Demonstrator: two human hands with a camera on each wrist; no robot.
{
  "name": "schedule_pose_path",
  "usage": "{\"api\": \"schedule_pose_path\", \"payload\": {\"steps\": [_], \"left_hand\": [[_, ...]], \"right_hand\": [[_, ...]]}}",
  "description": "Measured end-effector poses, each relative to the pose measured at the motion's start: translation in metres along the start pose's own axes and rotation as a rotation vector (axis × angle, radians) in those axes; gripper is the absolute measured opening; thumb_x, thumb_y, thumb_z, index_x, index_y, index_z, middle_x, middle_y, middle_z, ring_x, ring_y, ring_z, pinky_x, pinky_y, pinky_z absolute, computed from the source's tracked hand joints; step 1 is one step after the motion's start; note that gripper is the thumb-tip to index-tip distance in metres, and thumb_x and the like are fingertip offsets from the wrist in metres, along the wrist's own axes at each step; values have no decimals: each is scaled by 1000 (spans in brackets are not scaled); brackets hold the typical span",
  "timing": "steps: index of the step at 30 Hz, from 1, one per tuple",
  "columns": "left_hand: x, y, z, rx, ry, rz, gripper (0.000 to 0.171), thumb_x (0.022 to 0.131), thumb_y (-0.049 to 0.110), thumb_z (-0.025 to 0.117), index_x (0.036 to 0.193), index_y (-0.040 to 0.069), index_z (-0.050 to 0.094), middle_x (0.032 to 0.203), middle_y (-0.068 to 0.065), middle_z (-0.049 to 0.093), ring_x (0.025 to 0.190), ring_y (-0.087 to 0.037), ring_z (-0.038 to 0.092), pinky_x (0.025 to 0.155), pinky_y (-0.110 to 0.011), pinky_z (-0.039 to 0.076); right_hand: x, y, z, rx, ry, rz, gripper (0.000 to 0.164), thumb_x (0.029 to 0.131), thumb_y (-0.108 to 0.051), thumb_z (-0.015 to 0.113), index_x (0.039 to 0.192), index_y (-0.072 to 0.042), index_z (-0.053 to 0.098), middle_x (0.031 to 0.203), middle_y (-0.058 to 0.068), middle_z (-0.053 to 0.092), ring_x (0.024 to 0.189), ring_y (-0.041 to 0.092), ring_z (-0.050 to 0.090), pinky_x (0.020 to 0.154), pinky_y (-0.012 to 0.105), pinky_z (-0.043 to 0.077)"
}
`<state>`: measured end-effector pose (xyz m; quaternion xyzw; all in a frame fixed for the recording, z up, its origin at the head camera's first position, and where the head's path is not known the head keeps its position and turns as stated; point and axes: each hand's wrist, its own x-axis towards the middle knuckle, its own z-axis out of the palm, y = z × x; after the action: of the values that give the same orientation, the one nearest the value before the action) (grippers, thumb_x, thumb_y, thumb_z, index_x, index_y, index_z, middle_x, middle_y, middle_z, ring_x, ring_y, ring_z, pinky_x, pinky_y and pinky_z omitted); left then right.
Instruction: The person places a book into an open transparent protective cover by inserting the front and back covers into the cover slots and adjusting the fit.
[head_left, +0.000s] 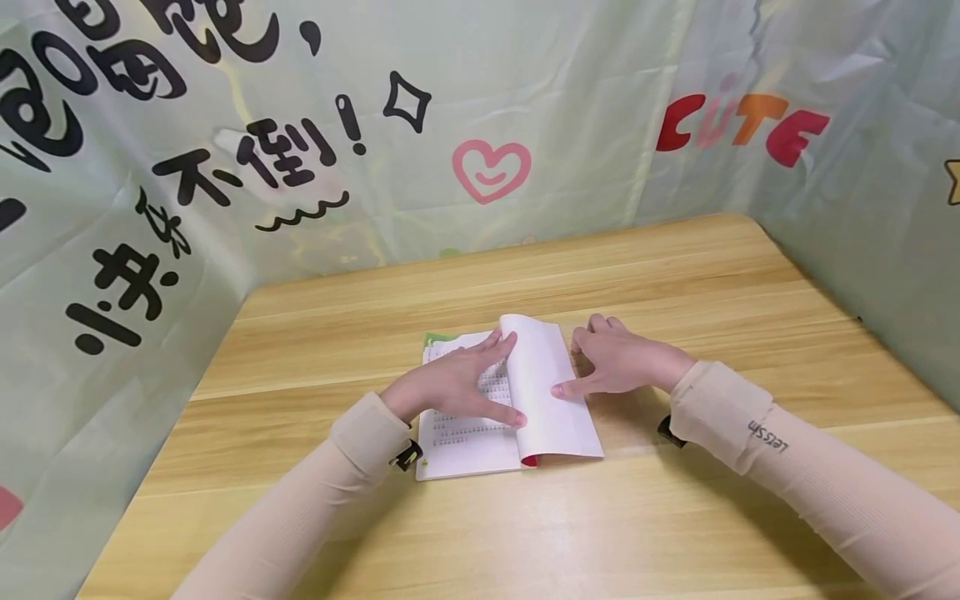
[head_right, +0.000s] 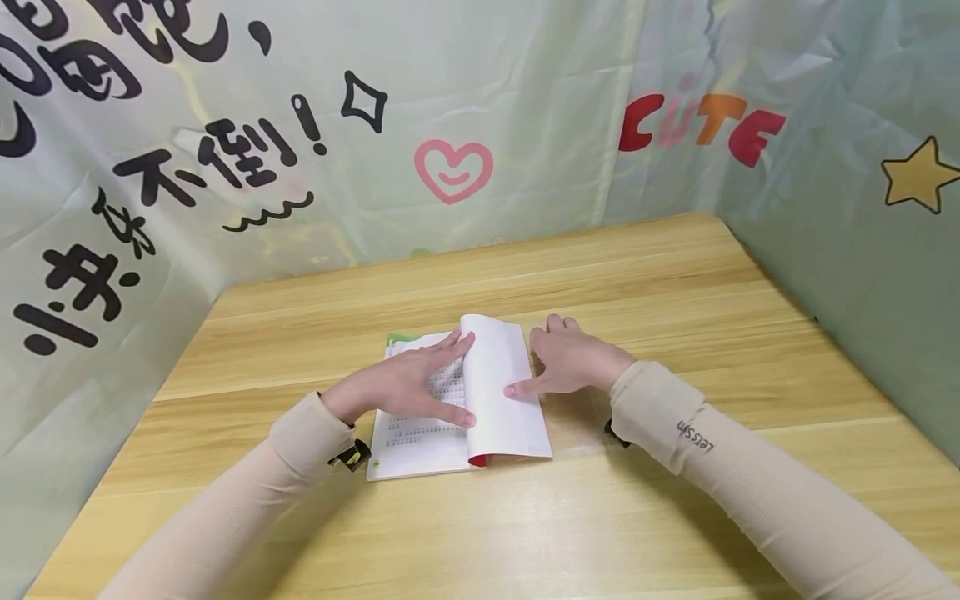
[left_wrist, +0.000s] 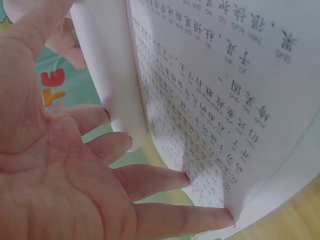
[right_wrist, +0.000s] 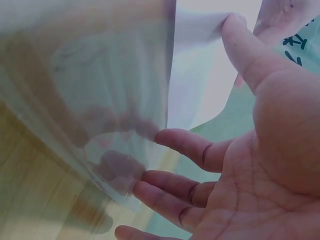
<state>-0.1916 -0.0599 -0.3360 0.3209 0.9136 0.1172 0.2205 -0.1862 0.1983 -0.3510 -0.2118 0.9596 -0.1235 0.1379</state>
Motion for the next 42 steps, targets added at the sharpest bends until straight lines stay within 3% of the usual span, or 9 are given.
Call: {"api": "schedule_pose_path", "payload": {"steps": [5,15,26,42], "left_hand": [[1,1,-2,10,-9,-23,118,67,78,62,157,24,7,159,-4,-3,141,-25,13,109,-42,22],[1,6,-4,5,-22,-53,117,66,76,65,157,23,13,159,-5,-1,142,-21,13,109,-39,23],[5,15,-3,14,-7,-54,117,66,77,63,157,25,11,159,-3,-2,140,-22,19,107,-39,29],[11,19,3,23,19,-39,119,65,80,61,157,26,8,159,-3,-4,139,-32,19,107,-44,27]], "right_hand": [[0,-1,0,-5,2,1,83,73,-74,60,114,-2,57,101,10,46,94,29,41,76,41,42],[0,-2,0,8,-1,12,82,73,-72,63,116,-2,56,101,11,45,94,29,41,76,41,42],[-1,-1,1,11,-5,0,80,74,-71,63,114,-2,56,98,10,45,92,28,41,74,40,41],[-2,-1,-3,16,8,-13,76,77,-69,62,112,-2,56,95,9,45,91,27,42,73,39,41]]}}
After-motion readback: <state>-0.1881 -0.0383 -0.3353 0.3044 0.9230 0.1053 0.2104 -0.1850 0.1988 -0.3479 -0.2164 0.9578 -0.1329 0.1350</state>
